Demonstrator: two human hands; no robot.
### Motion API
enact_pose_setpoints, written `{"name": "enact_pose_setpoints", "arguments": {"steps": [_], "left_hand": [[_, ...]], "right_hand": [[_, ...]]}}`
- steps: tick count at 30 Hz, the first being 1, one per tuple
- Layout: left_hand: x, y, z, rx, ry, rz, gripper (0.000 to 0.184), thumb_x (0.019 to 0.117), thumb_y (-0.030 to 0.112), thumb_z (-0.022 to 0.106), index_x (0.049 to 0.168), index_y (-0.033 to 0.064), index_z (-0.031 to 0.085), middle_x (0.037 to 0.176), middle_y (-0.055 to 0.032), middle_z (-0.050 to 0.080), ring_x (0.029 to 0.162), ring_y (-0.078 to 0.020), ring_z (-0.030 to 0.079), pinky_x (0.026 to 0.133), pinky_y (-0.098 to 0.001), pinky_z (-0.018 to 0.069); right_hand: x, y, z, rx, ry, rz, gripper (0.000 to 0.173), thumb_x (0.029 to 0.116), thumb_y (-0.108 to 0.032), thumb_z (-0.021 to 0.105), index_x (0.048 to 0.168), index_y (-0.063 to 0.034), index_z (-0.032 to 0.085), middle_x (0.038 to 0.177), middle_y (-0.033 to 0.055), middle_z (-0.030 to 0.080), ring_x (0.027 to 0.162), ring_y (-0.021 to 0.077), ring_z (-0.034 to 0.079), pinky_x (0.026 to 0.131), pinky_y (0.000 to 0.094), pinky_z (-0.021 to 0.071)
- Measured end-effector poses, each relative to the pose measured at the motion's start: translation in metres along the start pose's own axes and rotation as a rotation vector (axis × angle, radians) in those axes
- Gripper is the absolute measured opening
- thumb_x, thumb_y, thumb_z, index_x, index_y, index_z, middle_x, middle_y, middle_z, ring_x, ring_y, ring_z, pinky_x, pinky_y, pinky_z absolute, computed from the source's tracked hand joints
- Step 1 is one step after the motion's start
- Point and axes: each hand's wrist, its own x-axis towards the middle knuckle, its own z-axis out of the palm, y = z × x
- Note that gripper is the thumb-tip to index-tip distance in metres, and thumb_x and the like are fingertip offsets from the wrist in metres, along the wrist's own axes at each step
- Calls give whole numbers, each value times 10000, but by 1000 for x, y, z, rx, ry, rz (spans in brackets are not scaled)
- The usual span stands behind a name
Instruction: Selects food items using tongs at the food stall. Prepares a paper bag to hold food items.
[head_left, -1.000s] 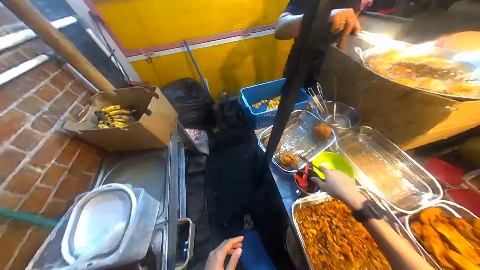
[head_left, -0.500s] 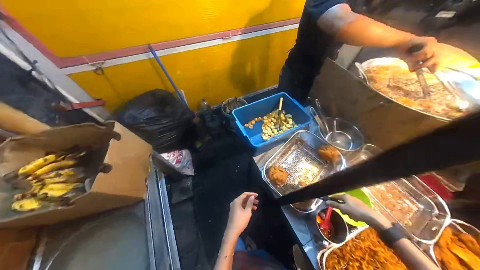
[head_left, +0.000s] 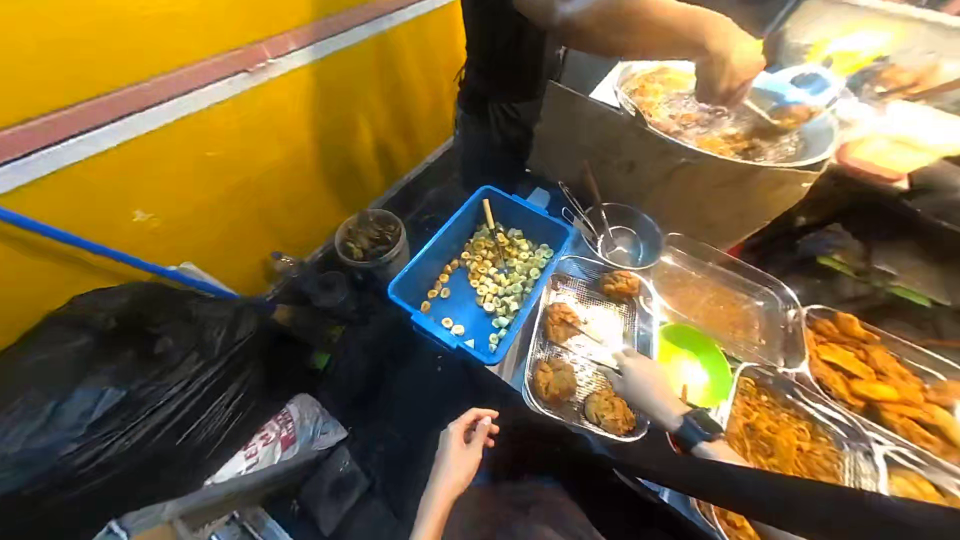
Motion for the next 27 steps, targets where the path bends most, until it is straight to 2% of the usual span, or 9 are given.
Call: {"name": "enact_pose_setpoints", "arguments": {"steps": [1, 5, 11, 14, 17, 19, 21, 25, 27], "left_hand": [[2, 0, -12, 18, -13, -2, 275, 1057, 191, 498, 1215, 80, 694, 1056, -44, 757, 907, -162, 746, 835, -355, 631], [12, -2, -43, 64, -64, -35, 271, 1055, 184, 496, 1205, 75, 694, 1047, -44, 758, 904, -165, 748, 824, -350, 634], [34, 2, -42, 111, -178, -68, 269, 1053, 197, 500, 1201, 88, 697, 1037, -27, 761, 900, -146, 747, 821, -326, 629], [36, 9, -34, 133, -222, -78, 269, 1055, 202, 502, 1201, 88, 697, 1048, -29, 757, 910, -143, 744, 826, -323, 628], [36, 13, -26, 148, -240, -60, 273, 1052, 213, 502, 1203, 97, 697, 1046, -21, 758, 916, -140, 743, 830, -322, 625], [33, 8, -22, 132, -221, -58, 271, 1049, 209, 501, 1193, 96, 702, 1038, -20, 761, 904, -143, 746, 815, -322, 629], [32, 1, -17, 144, -223, -74, 276, 1051, 207, 496, 1198, 93, 700, 1045, -24, 759, 905, -147, 746, 813, -324, 628], [30, 5, -4, 151, -228, -83, 276, 1055, 212, 492, 1203, 104, 699, 1054, -16, 760, 915, -140, 745, 823, -322, 626], [30, 9, -1, 159, -219, -74, 282, 1055, 216, 488, 1204, 103, 699, 1053, -19, 758, 913, -144, 744, 824, -330, 626]], "right_hand": [[-5, -2, -2, 8, -41, 10, 549, 998, -446, 612, 1480, -188, 557, 1246, 207, 669, 1048, 402, 684, 894, 598, 537], [-37, 1, -19, 57, -231, -23, 529, 998, -484, 607, 1498, -323, 539, 1231, 141, 699, 1062, 357, 685, 921, 592, 529], [-48, 5, 9, -12, -320, 33, 429, 1024, -461, 547, 1452, -427, 564, 1222, 132, 706, 1040, 371, 694, 844, 599, 539], [-58, 4, 1, -7, -322, 45, 461, 1019, -459, 563, 1476, -405, 542, 1198, 142, 705, 1017, 370, 693, 830, 586, 541], [-81, 17, -26, -61, -287, 175, 486, 983, -453, 624, 1460, -373, 573, 1160, 133, 716, 999, 363, 700, 802, 582, 551], [-94, 23, -37, -124, -365, 281, 464, 987, -429, 615, 1440, -332, 599, 1181, 145, 712, 1039, 376, 691, 820, 582, 542], [-101, 28, -30, -136, -425, 329, 440, 1004, -421, 585, 1428, -307, 614, 1198, 147, 712, 1072, 378, 685, 843, 587, 537], [-97, 39, -23, -106, -421, 300, 432, 1005, -420, 578, 1413, -287, 630, 1170, 144, 720, 1075, 370, 684, 846, 587, 535], [-98, 46, -30, -75, -429, 305, 485, 996, -480, 583, 1432, -268, 602, 1152, 156, 720, 1070, 382, 684, 852, 600, 537]]}}
